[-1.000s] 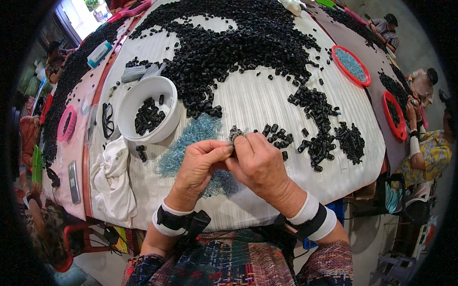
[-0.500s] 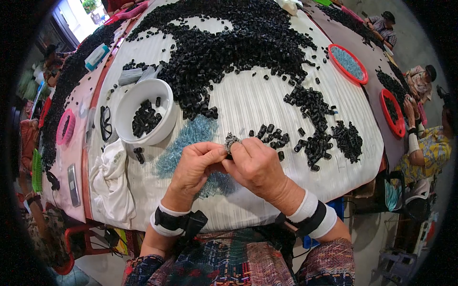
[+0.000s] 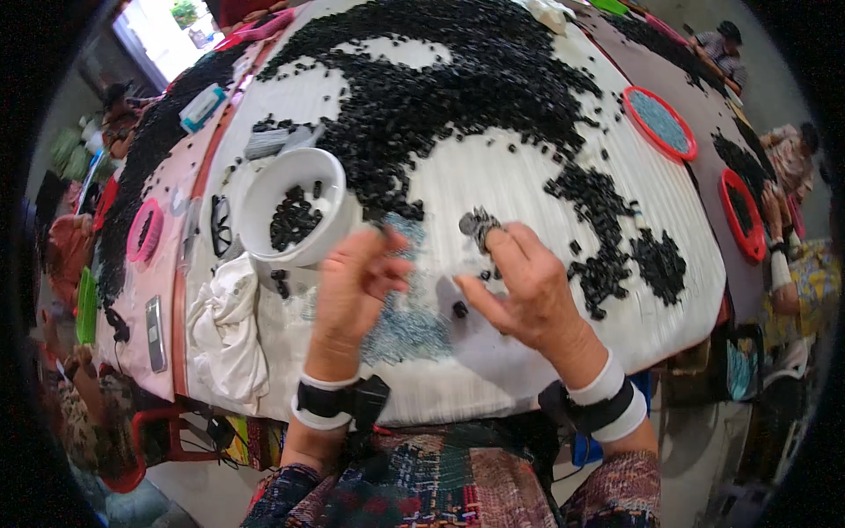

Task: Manually assemble small black plastic components by hand and placing them on a table.

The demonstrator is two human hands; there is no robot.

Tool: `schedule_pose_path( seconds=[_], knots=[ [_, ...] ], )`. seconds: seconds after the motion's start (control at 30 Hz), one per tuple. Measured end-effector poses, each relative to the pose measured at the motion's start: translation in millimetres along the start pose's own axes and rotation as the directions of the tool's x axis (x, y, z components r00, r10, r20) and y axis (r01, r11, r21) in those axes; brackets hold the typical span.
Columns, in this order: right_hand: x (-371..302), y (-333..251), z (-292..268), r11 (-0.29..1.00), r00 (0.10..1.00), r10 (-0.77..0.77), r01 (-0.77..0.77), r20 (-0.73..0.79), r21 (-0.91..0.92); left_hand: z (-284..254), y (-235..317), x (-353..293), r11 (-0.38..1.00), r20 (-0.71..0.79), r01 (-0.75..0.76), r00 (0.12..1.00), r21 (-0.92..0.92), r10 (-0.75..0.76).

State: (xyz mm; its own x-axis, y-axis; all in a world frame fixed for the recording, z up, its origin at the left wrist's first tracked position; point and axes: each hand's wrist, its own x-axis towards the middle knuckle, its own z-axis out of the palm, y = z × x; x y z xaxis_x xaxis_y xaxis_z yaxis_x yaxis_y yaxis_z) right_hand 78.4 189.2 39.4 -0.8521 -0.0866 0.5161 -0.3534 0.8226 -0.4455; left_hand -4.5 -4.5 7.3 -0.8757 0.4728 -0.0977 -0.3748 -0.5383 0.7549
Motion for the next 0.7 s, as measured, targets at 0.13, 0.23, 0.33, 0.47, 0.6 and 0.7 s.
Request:
schedule_pose_path(
  seconds=[0.13, 0.23, 0.33, 0.47, 0.6, 0.7],
  knots=[
    [-11.6, 17.3, -1.8, 0.998, 0.998, 0.062, -0.062, -0.028, 0.005, -14.4, 32.6, 7.9, 0.975, -0.301, -0.136, 0.95, -0.177, 0.078],
    [-20.1, 19.6, -2.3, 0.994, 0.995, 0.103, -0.103, 0.011, 0.018, -44.8, 46.3, 14.1, 0.936, -0.221, -0.162, 0.971, -0.313, 0.094],
    [-28.4, 25.9, 2.1, 0.996, 0.995, 0.086, -0.086, -0.051, 0.005, -34.5, 52.2, 12.1, 0.917, -0.209, -0.169, 0.973, -0.361, 0.097],
    [-30.3, 31.4, 1.5, 0.989, 0.999, -0.035, 0.036, 0.012, -0.143, -38.9, 46.6, 10.0, 0.931, -0.134, -0.096, 0.99, -0.353, 0.051],
    [-28.2, 16.4, 10.6, 0.998, 0.993, -0.05, 0.055, 0.107, -0.041, -34.6, 32.8, 8.7, 0.955, -0.035, -0.045, 0.999, -0.294, 0.036],
    [-33.5, 6.9, 24.2, 0.998, 0.985, -0.067, 0.063, 0.159, 0.029, -24.0, 22.3, 7.8, 0.98, -0.078, -0.007, 0.997, -0.201, -0.009]
  ],
)
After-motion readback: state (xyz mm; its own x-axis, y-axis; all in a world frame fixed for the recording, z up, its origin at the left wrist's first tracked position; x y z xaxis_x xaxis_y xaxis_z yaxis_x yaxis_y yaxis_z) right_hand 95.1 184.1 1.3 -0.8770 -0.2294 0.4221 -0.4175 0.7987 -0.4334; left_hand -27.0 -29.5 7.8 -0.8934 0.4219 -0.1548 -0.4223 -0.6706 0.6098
